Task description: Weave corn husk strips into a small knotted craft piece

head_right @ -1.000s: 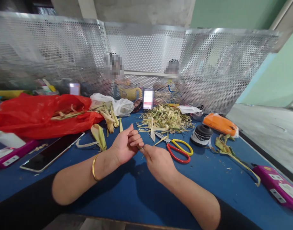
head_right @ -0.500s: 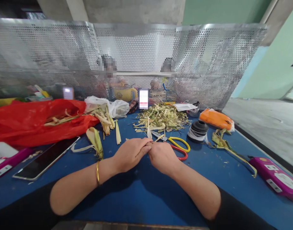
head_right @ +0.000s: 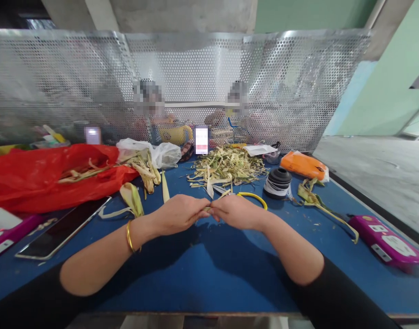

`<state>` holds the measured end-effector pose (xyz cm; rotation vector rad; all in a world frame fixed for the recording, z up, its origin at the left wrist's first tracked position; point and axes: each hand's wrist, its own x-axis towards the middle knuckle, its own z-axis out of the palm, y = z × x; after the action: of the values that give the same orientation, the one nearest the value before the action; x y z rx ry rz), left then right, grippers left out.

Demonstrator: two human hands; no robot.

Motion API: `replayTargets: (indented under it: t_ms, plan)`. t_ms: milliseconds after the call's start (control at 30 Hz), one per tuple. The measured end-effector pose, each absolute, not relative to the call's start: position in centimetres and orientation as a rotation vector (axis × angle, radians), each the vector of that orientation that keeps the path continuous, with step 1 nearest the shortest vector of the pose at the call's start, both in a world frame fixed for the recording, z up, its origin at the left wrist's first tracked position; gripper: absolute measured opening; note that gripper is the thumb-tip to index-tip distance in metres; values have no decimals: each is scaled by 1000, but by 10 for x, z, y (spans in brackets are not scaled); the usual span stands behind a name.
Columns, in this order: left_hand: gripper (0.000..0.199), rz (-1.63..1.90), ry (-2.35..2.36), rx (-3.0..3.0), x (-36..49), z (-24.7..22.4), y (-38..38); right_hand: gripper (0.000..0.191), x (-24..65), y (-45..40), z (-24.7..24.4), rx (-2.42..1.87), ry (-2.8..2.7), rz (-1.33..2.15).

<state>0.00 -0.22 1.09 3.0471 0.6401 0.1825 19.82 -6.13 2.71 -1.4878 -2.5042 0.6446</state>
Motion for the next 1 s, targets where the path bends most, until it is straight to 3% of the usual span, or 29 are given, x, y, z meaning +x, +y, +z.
replayTargets:
  t_ms: [433,633,767,867,1000]
  plan:
    - [37,234,826,2669,-3,22,9,38,239,-50,35,-1633,-2221,569]
    - [36,275,954,2636,-5,21,12,27,239,-55,40,-1676,-1740,-294]
    - [36,235,926,2678,-1,17,5,26,204,-59,23,-1350,-2189,-573]
    - [39,212,872,2707,1,16,0,22,186,-59,10,-1279,-2452,-560]
    - [40,204,836,2717,-1,20,2,31,193,-58,12,-1384,-2451,-411]
